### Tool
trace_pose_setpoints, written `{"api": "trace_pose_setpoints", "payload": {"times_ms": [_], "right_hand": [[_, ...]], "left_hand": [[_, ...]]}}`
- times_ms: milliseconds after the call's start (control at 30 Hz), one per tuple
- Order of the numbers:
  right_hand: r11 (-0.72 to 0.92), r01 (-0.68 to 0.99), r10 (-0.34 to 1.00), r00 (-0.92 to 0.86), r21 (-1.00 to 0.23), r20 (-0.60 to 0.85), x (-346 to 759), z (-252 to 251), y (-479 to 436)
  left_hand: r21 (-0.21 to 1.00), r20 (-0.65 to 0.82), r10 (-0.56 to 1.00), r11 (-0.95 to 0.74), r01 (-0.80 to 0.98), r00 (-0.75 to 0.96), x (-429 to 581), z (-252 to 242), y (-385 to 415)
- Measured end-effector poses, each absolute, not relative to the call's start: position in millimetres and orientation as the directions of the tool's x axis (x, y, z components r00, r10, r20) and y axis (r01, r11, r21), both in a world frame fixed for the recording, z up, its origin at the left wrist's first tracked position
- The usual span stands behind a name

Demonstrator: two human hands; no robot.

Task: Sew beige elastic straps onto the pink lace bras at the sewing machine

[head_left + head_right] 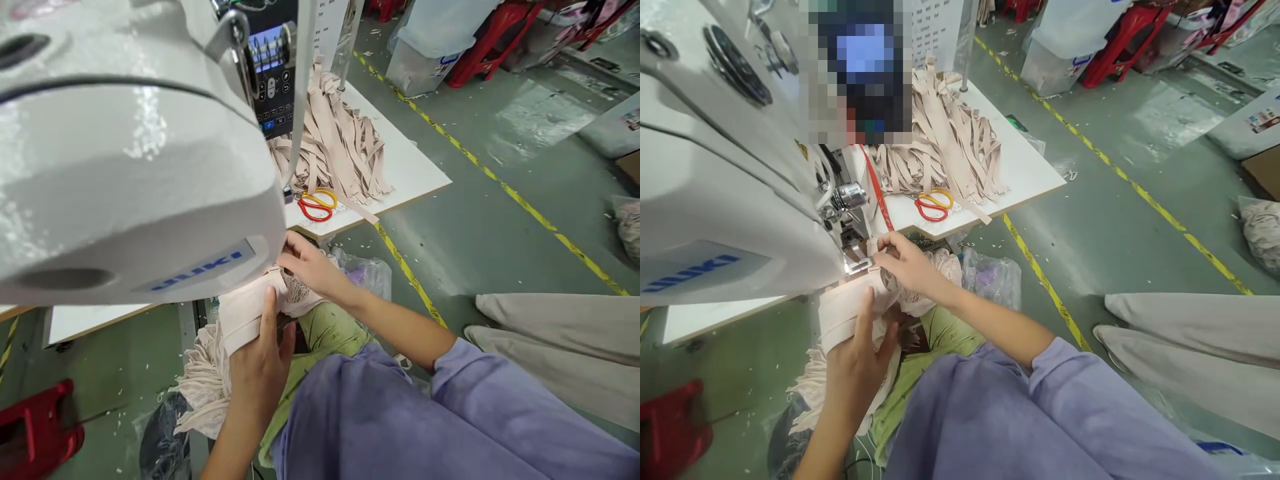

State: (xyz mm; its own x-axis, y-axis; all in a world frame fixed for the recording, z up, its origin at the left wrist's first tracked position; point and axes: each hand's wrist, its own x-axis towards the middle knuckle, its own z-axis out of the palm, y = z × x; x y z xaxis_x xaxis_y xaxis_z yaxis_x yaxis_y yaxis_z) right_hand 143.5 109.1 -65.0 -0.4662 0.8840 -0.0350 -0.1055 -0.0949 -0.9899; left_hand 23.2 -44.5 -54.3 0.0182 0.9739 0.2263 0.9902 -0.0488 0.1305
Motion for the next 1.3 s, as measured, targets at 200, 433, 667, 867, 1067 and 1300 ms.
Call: {"api": "trace_pose_setpoints", "payload": {"times_ms": [200,433,667,867,1067,1300], "right_hand": [[0.358,0.066,0.83,-0.48,-0.932,0.285,139,-55,129],[0.497,0.075,0.754,-0.53,-0.864,0.387,130,-61,146],[0.53,0.071,0.734,-0.539,-0.845,0.415,130,-59,149],[0.522,0.079,0.734,-0.549,-0.849,0.4,131,-58,150],[0.551,0.114,0.717,-0.571,-0.826,0.4,131,-60,151],[0.558,0.124,0.728,-0.548,-0.82,0.412,130,-58,151]], "left_hand": [[0.139,0.151,0.989,-0.014,0.99,-0.007,19,-44,-39],[0.163,0.132,0.991,0.002,0.987,-0.024,9,-41,-34],[0.153,0.12,0.993,0.005,0.988,-0.023,7,-38,-32],[0.196,0.139,0.99,-0.028,0.98,0.001,6,-40,-31],[0.185,0.116,0.993,-0.024,0.982,0.002,5,-38,-30],[0.18,0.104,0.995,-0.017,0.983,-0.001,5,-38,-29]]}}
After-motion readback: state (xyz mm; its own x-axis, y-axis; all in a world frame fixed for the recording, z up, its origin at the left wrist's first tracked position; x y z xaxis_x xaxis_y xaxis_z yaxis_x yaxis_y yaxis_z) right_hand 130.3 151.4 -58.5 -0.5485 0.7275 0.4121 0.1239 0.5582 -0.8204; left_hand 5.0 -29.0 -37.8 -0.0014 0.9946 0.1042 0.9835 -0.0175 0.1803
